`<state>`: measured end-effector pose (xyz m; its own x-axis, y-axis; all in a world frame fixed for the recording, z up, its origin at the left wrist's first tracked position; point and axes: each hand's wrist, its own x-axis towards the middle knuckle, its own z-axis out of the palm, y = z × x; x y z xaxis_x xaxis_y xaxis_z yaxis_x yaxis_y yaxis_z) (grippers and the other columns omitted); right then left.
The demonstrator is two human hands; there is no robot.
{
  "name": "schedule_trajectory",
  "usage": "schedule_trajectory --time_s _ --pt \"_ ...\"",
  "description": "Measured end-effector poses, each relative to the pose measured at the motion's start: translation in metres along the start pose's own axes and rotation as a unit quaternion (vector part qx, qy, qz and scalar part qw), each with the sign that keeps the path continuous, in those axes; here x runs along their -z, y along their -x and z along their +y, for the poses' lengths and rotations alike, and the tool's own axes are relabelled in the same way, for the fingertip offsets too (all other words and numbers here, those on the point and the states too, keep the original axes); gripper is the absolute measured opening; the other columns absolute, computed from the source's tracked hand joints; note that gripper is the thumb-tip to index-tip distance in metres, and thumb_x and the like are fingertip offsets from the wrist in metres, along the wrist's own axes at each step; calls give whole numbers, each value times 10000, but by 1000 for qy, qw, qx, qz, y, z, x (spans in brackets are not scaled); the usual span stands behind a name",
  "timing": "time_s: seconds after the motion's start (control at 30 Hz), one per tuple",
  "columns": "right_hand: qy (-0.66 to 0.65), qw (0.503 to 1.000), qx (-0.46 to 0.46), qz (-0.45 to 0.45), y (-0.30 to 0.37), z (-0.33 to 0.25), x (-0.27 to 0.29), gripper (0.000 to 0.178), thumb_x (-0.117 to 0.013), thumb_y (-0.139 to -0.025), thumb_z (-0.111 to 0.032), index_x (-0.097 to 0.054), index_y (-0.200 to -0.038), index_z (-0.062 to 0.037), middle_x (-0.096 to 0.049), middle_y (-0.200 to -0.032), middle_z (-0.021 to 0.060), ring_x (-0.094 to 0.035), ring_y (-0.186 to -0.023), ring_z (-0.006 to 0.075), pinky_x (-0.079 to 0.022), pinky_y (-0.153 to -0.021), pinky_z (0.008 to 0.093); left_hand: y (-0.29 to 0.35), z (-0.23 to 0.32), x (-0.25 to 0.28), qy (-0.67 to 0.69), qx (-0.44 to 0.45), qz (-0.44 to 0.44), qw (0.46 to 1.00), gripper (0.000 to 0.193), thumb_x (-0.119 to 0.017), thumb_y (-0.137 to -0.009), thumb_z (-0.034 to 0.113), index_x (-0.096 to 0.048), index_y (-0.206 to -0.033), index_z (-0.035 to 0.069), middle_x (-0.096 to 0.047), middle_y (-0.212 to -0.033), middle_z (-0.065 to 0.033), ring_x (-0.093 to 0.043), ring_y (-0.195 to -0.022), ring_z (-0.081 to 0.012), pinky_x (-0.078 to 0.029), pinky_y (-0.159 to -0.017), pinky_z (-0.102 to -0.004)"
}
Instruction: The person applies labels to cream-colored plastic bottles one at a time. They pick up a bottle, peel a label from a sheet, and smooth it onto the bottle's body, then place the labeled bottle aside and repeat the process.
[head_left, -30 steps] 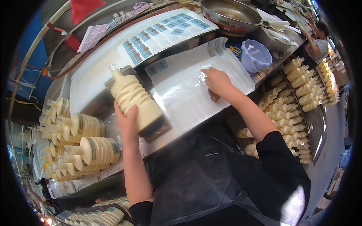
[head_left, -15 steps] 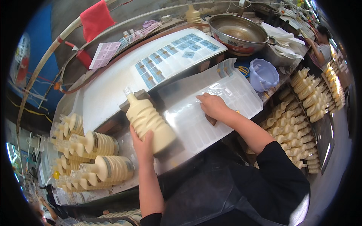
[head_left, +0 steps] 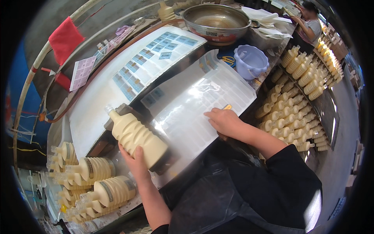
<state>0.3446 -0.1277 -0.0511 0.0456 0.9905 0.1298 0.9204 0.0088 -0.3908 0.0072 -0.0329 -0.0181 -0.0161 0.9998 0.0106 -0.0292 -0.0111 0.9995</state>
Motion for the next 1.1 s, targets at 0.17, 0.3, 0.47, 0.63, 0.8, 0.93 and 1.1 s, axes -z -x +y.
schedule_trajectory --time_s 0.17,0.3,0.47,0.63,0.8,0.93,1.1 --pt "-12 1000 26 12 20 -7 7 299 -566 -914 -145 -685 -1179 -72 -673 -1000 147 -695 -843 352 -573 -720 457 -1 -4 3 0 6 10 1000 856 -656 -905 139 -211 -1624 10 -395 -1555 -177 -463 -1380 -287 -381 -1155 -415" --pt "0 995 -24 97 32 22 22 238 -627 -911 -120 -724 -1124 -77 -699 -958 130 -696 -831 357 -579 -723 433 0 -2 1 -9 6 16 1000 830 -642 -915 126 -223 -1620 3 -397 -1557 -179 -475 -1374 -285 -386 -1152 -407" --pt "28 989 -58 133 52 50 36 224 -646 -900 -88 -730 -1106 -65 -701 -982 124 -689 -792 354 -575 -700 426 0 -1 1 -19 14 23 999 822 -665 -941 156 -228 -1620 3 -410 -1550 -174 -497 -1348 -273 -405 -1134 -393" --pt "41 991 -1 131 59 48 18 335 -615 -861 -27 -689 -1185 -70 -682 -1239 102 -707 -857 324 -581 -732 419 -1 -7 6 4 14 13 1000 826 -679 -950 176 -227 -1621 8 -415 -1548 -167 -501 -1339 -267 -414 -1124 -386" --pt "102 994 -9 30 66 45 11 444 -614 -830 -2 -638 -1268 -69 -634 -1330 95 -709 -869 308 -583 -734 412 0 -3 2 4 12 1 1000 830 -685 -947 184 -231 -1621 12 -428 -1542 -166 -499 -1346 -270 -410 -1126 -387" --pt "90 996 -18 9 72 37 19 457 -620 -819 20 -637 -1268 -65 -638 -1290 114 -707 -904 312 -583 -728 408 -1 -5 5 2 10 -3 1000 840 -690 -941 190 -231 -1621 10 -430 -1543 -172 -496 -1351 -270 -404 -1131 -388" --pt "84 986 74 125 75 57 15 377 -646 -823 17 -639 -1187 -83 -634 -1160 101 -697 -853 278 -566 -703 391 0 -6 4 8 1 -3 1000 866 -705 -920 204 -235 -1619 1 -421 -1545 -193 -490 -1358 -276 -388 -1146 -395"
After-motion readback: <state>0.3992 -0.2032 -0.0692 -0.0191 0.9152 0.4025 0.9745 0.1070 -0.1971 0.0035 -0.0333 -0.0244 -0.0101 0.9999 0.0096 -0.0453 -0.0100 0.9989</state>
